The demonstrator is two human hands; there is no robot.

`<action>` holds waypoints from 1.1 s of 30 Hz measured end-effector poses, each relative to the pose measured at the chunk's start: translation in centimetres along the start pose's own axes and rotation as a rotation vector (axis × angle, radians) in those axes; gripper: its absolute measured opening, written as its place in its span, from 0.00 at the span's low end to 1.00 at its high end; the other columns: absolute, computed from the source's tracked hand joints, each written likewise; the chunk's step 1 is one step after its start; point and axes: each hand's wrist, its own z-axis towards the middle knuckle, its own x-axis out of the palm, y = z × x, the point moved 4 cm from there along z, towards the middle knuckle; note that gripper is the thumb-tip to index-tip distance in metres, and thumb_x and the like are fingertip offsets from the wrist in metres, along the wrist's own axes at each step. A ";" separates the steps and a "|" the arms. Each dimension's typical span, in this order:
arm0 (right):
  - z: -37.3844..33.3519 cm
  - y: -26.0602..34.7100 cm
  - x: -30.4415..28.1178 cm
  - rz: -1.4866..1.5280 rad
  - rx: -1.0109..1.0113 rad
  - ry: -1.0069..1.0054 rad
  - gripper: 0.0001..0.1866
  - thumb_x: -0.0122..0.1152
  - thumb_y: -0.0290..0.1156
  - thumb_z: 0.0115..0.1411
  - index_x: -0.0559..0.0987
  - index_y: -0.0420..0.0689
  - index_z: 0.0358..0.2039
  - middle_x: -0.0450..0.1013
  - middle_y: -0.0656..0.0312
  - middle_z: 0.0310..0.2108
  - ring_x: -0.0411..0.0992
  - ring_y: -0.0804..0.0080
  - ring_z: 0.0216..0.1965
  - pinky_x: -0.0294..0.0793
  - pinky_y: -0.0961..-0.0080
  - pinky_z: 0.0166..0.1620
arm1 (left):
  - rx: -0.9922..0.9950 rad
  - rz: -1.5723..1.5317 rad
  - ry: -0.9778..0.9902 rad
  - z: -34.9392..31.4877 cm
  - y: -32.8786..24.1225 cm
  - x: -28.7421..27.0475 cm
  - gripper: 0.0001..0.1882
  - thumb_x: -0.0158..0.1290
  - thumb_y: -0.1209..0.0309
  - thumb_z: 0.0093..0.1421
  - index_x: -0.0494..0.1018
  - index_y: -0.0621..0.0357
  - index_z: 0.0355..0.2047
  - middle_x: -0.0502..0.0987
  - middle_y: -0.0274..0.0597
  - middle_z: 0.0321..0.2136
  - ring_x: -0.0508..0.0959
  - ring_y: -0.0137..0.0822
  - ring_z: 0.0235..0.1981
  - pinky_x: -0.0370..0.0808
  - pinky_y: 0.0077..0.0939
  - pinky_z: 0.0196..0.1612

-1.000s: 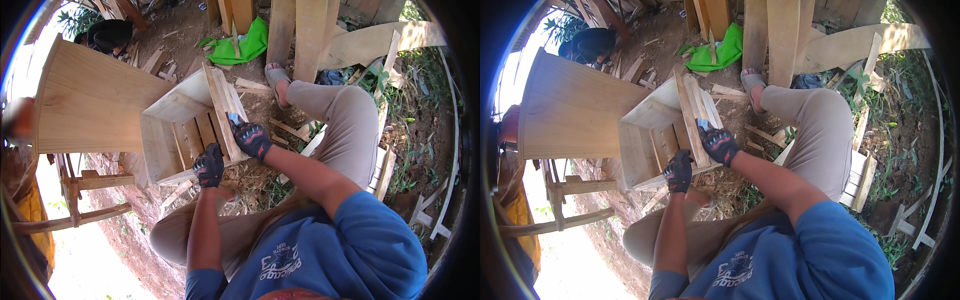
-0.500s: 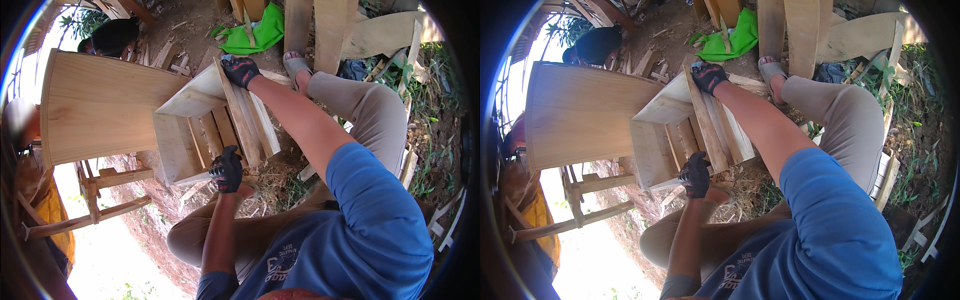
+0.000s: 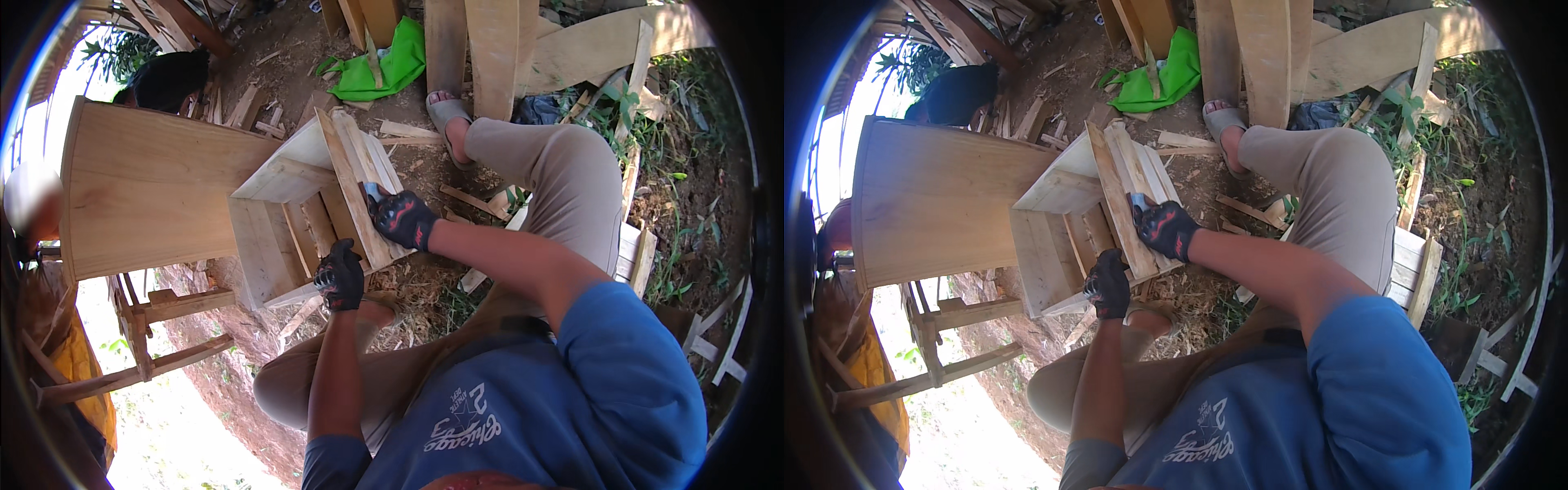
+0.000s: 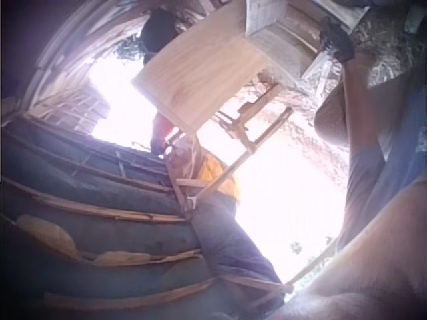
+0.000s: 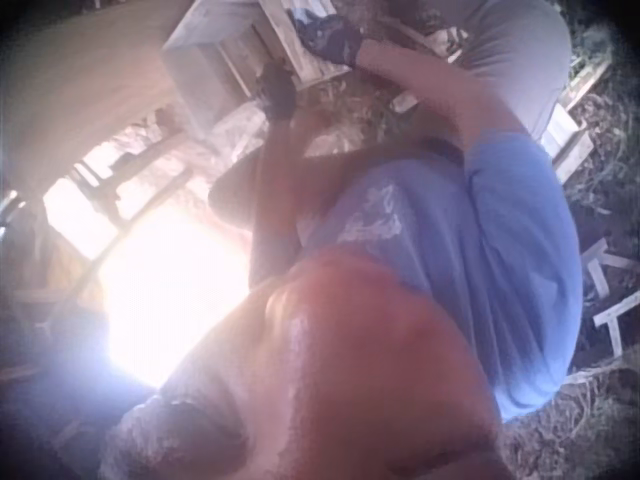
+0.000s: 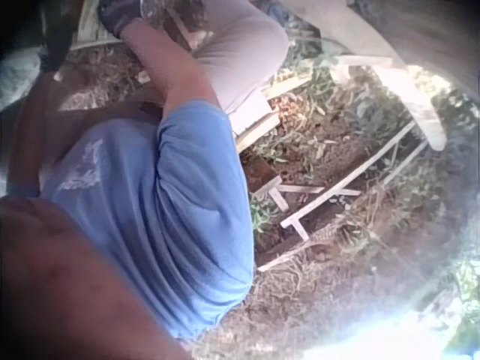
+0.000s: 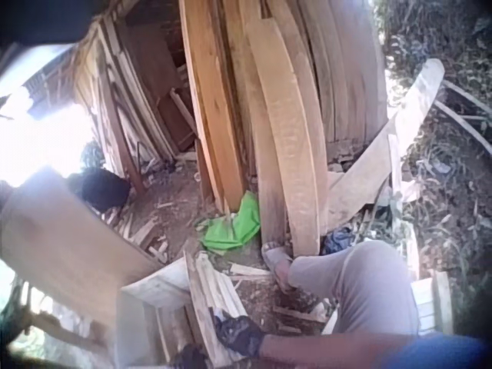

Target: The person polishes the internal and external surfaces of a wooden crate by hand using a piece of sandpaper.

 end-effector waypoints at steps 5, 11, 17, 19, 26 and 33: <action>0.5 1.2 -1.3 0.045 0.211 0.080 0.23 0.50 0.27 0.69 0.76 0.34 0.61 0.80 0.59 0.24 0.81 0.64 0.27 0.82 0.63 0.34 | 0.056 0.098 -0.073 -0.6 1.5 0.4 0.12 0.52 0.69 0.70 0.83 0.51 0.47 0.87 0.44 0.32 0.87 0.48 0.35 0.80 0.43 0.42; 8.0 -5.4 2.0 0.018 0.310 -0.005 0.18 0.46 0.32 0.72 0.79 0.42 0.55 0.83 0.52 0.33 0.83 0.58 0.32 0.82 0.58 0.35 | 0.080 0.055 -0.085 -0.4 0.1 0.0 0.11 0.53 0.72 0.67 0.83 0.47 0.46 0.87 0.40 0.28 0.87 0.47 0.32 0.80 0.43 0.39; 16.9 -12.0 3.3 0.014 0.361 0.109 0.21 0.37 0.40 0.77 0.77 0.43 0.55 0.83 0.47 0.46 0.83 0.50 0.46 0.81 0.51 0.50 | 0.077 0.020 -0.092 -0.1 -0.3 -0.4 0.12 0.54 0.72 0.65 0.82 0.46 0.46 0.86 0.41 0.27 0.87 0.48 0.31 0.80 0.45 0.38; 17.1 -11.3 3.1 0.068 0.402 0.110 0.22 0.37 0.40 0.77 0.77 0.43 0.55 0.83 0.47 0.48 0.83 0.50 0.48 0.81 0.52 0.51 | 0.069 0.043 -0.099 -0.5 0.0 -0.5 0.11 0.55 0.73 0.65 0.82 0.46 0.46 0.86 0.43 0.28 0.87 0.50 0.31 0.80 0.46 0.38; 8.7 -5.5 2.8 -0.051 0.264 -0.069 0.21 0.43 0.35 0.74 0.75 0.39 0.60 0.82 0.43 0.48 0.83 0.51 0.46 0.82 0.54 0.47 | 0.099 0.062 -0.133 -0.4 0.4 -0.1 0.09 0.56 0.72 0.66 0.80 0.46 0.44 0.86 0.47 0.29 0.86 0.54 0.32 0.80 0.49 0.38; -5.3 4.2 -1.6 0.108 0.166 0.036 0.22 0.48 0.29 0.69 0.78 0.41 0.61 0.80 0.54 0.29 0.81 0.59 0.28 0.82 0.58 0.33 | 0.127 0.067 -0.188 -0.6 0.6 0.1 0.09 0.56 0.72 0.65 0.80 0.46 0.44 0.86 0.49 0.31 0.85 0.55 0.32 0.79 0.50 0.39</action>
